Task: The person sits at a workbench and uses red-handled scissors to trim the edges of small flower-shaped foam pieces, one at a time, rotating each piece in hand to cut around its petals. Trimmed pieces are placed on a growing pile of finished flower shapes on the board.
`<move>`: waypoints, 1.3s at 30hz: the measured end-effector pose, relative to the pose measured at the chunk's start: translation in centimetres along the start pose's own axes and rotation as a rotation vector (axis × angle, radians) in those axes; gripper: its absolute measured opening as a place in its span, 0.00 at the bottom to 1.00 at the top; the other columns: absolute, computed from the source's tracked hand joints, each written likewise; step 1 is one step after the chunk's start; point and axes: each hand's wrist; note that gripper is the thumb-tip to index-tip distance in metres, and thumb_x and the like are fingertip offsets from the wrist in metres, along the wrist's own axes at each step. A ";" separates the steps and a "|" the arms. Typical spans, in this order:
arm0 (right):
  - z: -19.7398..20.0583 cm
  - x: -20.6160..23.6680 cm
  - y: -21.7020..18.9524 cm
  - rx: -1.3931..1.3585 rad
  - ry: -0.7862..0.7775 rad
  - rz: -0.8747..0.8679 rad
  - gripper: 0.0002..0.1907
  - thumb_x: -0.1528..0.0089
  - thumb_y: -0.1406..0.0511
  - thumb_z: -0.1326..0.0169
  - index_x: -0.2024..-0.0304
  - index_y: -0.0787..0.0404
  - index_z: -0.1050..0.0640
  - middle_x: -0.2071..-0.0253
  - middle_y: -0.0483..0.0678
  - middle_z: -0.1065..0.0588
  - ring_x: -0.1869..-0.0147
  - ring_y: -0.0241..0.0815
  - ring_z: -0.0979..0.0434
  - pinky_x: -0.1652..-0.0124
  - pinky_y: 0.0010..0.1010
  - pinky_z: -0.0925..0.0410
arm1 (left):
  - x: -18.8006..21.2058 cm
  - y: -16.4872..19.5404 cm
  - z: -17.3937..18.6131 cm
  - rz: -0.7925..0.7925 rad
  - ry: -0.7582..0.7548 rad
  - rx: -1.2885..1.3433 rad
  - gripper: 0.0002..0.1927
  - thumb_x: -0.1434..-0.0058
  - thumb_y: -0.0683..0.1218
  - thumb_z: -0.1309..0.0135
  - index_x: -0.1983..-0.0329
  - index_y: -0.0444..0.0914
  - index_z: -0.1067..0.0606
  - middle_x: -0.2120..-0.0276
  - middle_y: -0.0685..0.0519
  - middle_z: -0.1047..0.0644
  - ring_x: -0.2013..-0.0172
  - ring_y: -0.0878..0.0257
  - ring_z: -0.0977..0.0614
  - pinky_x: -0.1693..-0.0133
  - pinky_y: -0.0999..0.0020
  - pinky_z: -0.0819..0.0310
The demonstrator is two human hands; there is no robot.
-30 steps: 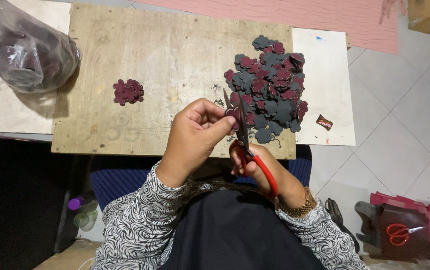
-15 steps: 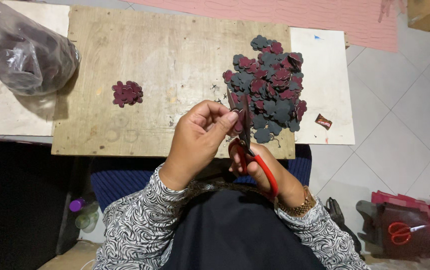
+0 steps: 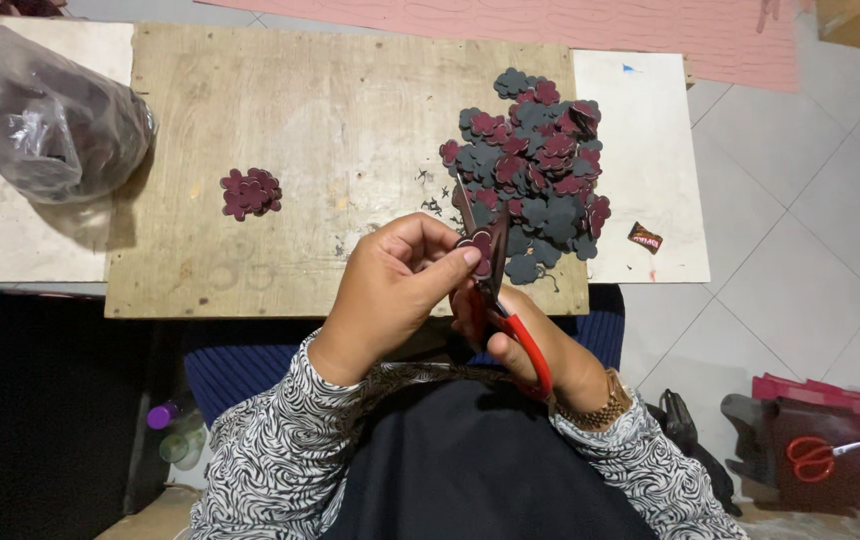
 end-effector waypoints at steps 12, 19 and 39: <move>-0.2 0.2 -0.3 -0.135 0.059 -0.071 0.48 0.44 0.27 0.52 0.52 0.63 0.31 0.61 0.44 0.33 0.60 0.34 0.34 0.61 0.26 0.36 | 0.4 0.1 -1.6 -0.049 0.080 -0.049 0.07 0.32 0.42 0.44 0.56 0.32 0.23 0.69 0.54 0.19 0.71 0.73 0.20 0.70 0.78 0.24; 0.0 0.3 0.0 -0.088 0.059 -0.059 0.46 0.42 0.27 0.53 0.53 0.63 0.30 0.63 0.43 0.33 0.60 0.35 0.35 0.60 0.26 0.36 | 0.3 -0.1 -1.5 0.001 0.046 -0.053 0.07 0.34 0.42 0.42 0.59 0.32 0.23 0.69 0.55 0.19 0.71 0.74 0.20 0.69 0.78 0.23; -1.1 -0.2 0.0 -0.037 0.092 -0.034 0.42 0.37 0.30 0.56 0.58 0.63 0.30 0.63 0.44 0.32 0.62 0.35 0.33 0.62 0.26 0.35 | -0.2 -1.4 -0.4 0.011 0.026 0.122 0.05 0.35 0.40 0.41 0.63 0.33 0.25 0.70 0.52 0.19 0.73 0.71 0.19 0.72 0.76 0.24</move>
Point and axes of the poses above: each hand's wrist, its own x-axis away from the middle knuckle, its own z-axis out of the back of the hand, y = z × x
